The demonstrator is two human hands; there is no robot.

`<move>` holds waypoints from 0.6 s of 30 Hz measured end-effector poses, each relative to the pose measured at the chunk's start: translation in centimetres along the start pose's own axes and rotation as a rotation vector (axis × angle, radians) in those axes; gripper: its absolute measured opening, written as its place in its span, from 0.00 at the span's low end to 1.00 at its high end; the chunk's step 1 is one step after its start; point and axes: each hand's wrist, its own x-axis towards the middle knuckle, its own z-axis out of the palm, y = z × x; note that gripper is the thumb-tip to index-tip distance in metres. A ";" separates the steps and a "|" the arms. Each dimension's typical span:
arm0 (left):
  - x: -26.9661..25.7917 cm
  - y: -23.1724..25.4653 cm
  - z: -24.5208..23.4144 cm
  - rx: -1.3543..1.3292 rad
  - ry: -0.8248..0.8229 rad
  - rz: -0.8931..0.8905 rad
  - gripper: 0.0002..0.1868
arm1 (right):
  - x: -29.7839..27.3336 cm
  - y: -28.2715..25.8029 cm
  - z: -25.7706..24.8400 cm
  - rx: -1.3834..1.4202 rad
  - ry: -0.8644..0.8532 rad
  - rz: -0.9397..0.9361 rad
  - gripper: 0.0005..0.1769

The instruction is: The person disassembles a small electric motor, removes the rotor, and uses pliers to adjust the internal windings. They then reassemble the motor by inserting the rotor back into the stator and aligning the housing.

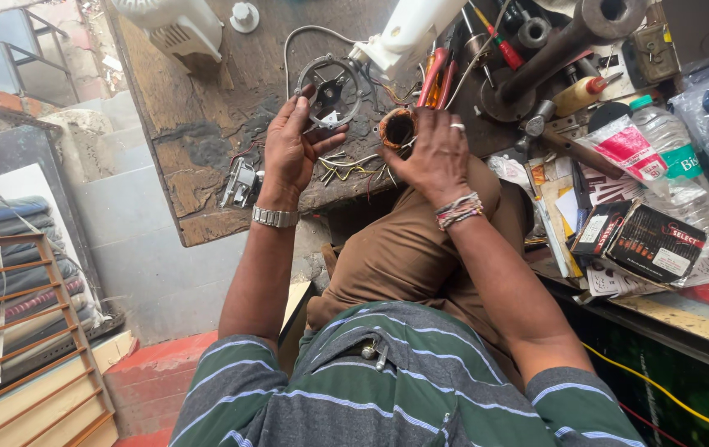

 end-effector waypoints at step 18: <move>0.9 -1.7 -0.8 0.008 -0.024 0.023 0.25 | -0.7 1.0 -2.2 0.328 -0.045 0.090 0.50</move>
